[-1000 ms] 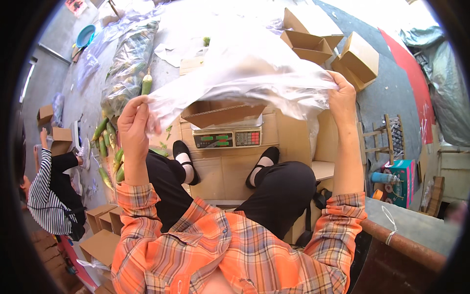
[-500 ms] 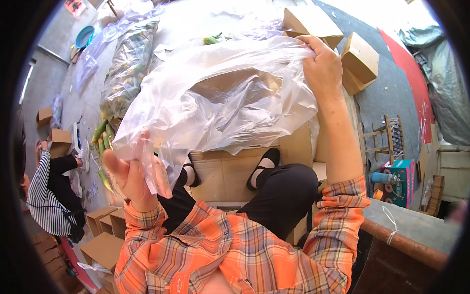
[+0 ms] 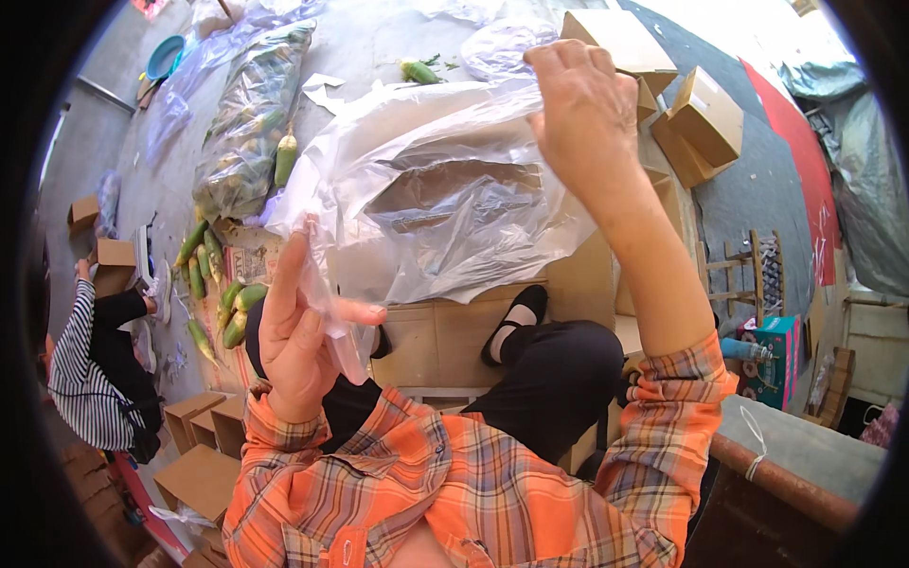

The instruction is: Packing loofahs into plastic bags and cardboard boxes at a weighing station.

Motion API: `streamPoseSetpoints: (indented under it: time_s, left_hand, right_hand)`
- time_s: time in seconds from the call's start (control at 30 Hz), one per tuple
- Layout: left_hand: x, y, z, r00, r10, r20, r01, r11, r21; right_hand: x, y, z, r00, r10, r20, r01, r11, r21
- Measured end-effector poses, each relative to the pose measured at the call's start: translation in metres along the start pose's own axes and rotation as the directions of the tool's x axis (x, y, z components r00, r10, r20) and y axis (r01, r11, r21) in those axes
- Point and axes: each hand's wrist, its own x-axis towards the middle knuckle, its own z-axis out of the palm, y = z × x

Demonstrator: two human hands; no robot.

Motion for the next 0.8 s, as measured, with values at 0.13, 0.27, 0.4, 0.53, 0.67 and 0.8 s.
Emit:
streamPoseSetpoints:
  time_s: [0.13,0.27,0.4,0.53,0.67,0.8]
  left_hand:
    - [0.003,-0.001,-0.002,0.986,-0.15,-0.073,0.144,0.986,-0.079]
    - [0.013,0.0,-0.009,0.985,-0.173,0.0,0.173,0.983,-0.069]
    - [0.04,0.015,-0.031,0.959,-0.279,-0.043,0.282,0.955,0.092]
    - [0.078,-0.006,-0.056,0.958,-0.207,-0.199,0.25,0.944,0.218]
    - [0.088,-0.038,-0.106,0.921,-0.322,-0.219,0.385,0.838,0.387]
    - [0.094,-0.064,-0.131,0.876,-0.401,-0.269,0.483,0.735,0.476]
  right_hand:
    - [-0.011,-0.067,-0.014,0.831,-0.232,0.506,-0.078,0.852,0.519]
    - [-0.029,-0.06,0.089,0.519,-0.32,0.792,-0.186,0.863,0.47]
    - [-0.023,-0.048,0.155,0.208,-0.313,0.927,-0.142,0.928,0.345]
    - [-0.029,-0.062,0.216,0.048,-0.343,0.938,-0.131,0.929,0.346]
    - [-0.047,-0.076,0.267,0.003,-0.265,0.964,-0.137,0.955,0.263]
    - [-0.07,-0.073,0.301,0.039,-0.314,0.949,-0.138,0.938,0.317]
